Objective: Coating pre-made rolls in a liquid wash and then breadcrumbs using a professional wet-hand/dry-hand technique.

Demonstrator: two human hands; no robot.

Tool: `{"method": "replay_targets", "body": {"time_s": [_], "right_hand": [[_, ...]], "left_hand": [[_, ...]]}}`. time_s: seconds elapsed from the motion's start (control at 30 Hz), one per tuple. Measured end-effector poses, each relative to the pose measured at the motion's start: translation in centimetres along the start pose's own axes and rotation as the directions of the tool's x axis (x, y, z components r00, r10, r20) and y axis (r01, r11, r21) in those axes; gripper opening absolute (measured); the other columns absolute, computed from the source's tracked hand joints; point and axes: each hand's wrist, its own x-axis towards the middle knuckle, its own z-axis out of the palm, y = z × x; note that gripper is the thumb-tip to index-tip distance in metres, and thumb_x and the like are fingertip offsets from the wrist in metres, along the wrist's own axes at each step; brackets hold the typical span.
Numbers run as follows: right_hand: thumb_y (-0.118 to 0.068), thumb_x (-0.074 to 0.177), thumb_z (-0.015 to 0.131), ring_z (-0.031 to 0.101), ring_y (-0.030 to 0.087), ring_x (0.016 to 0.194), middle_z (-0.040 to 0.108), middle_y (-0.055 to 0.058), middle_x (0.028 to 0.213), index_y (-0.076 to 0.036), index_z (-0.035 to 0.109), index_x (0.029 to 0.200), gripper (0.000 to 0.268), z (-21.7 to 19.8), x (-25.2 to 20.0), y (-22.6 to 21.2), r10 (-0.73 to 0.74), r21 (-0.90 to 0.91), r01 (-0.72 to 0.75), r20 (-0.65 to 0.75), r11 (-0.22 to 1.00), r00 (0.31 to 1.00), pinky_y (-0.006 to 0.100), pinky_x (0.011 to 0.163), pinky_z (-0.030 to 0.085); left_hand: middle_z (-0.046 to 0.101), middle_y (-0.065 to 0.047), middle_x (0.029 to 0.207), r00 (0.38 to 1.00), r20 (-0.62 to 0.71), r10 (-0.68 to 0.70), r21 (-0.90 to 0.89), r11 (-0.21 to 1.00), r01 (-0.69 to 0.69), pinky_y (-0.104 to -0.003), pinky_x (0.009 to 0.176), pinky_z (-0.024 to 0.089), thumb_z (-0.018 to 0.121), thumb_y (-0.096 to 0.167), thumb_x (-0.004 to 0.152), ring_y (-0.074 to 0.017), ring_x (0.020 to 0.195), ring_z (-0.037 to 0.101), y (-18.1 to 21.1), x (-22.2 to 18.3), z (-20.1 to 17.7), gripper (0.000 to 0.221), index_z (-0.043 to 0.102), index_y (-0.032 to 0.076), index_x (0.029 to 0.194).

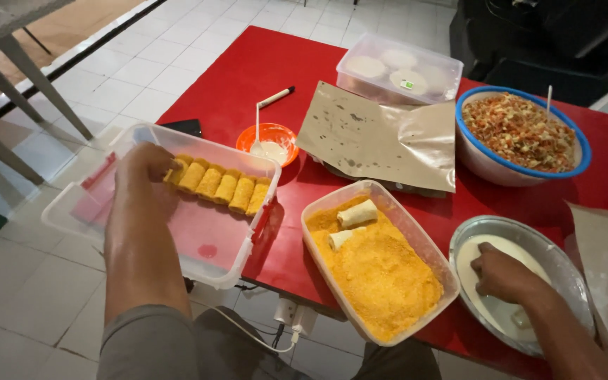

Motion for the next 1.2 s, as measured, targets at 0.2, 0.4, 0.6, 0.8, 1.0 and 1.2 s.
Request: {"method": "replay_targets", "body": {"time_s": [0.2,0.4,0.6,0.8,1.0,1.2], "right_hand": [[-0.017,0.073,0.078,0.067,0.018,0.074,0.056,0.0,0.113,-0.01,0.069,0.076,0.012,0.3,0.1,0.2,-0.054,-0.047,0.053,-0.019,0.998,0.998,0.034,0.068,0.051],[-0.016,0.068,0.089,0.076,0.035,0.109,0.06,0.022,0.137,-0.001,0.082,0.092,0.029,0.1,-2.5,0.2,-0.217,-0.073,0.207,-0.184,0.976,0.959,0.037,0.088,0.064],[-0.02,0.066,0.091,0.077,0.028,0.101,0.065,0.018,0.129,-0.006,0.083,0.084,0.025,1.5,0.4,2.0,-0.302,-0.119,0.283,-0.203,0.952,0.932,0.034,0.081,0.063],[-0.014,0.065,0.093,0.076,0.032,0.083,0.061,0.021,0.123,-0.001,0.083,0.086,0.026,1.9,0.3,2.1,-0.292,-0.022,0.295,-0.21,0.955,0.933,0.04,0.074,0.063],[-0.014,0.068,0.093,0.075,0.032,0.08,0.062,0.019,0.123,0.0,0.082,0.087,0.026,1.5,-0.1,2.3,-0.277,0.015,0.286,-0.195,0.958,0.941,0.039,0.072,0.062],[-0.01,0.069,0.091,0.077,0.034,0.084,0.061,0.023,0.128,0.003,0.081,0.097,0.033,1.5,0.2,2.1,-0.309,0.002,0.315,-0.195,0.949,0.931,0.04,0.073,0.064]], "left_hand": [[0.064,-0.02,0.14,0.958,-0.185,0.22,0.38,0.915,-0.137,-0.049,0.102,0.05,0.069,0.03,0.091,-0.04,0.127,0.06,-1.0,3.5,0.3,0.055,0.065,0.003,0.138],[0.075,-0.003,0.116,0.732,-0.283,0.62,0.437,0.763,-0.477,-0.047,0.094,0.056,0.075,0.045,0.084,-0.0312,0.117,0.067,5.5,-7.5,1.4,0.043,0.073,0.031,0.124],[0.074,-0.011,0.119,0.635,0.161,0.756,0.286,0.58,-0.763,-0.046,0.102,0.055,0.073,0.04,0.086,-0.0341,0.119,0.067,12.4,-24.3,13.2,0.042,0.071,0.02,0.123],[0.058,-0.012,0.144,0.219,0.603,0.767,0.137,0.171,-0.976,-0.049,0.111,0.049,0.079,0.044,0.08,-0.04,0.135,0.054,11.3,-29.4,23.6,0.065,0.06,0.024,0.14],[0.053,-0.012,0.143,-0.073,0.782,0.619,0.163,-0.316,-0.935,-0.051,0.11,0.048,0.079,0.04,0.085,-0.0398,0.133,0.054,10.4,-30.4,28.8,0.059,0.059,0.033,0.14],[0.064,0.008,0.101,-0.429,0.669,0.608,0.249,-0.726,-0.641,-0.04,0.1,0.046,0.076,0.052,0.079,-0.0184,0.108,0.058,12.1,-19.8,30.2,0.023,0.072,0.038,0.097]]}}
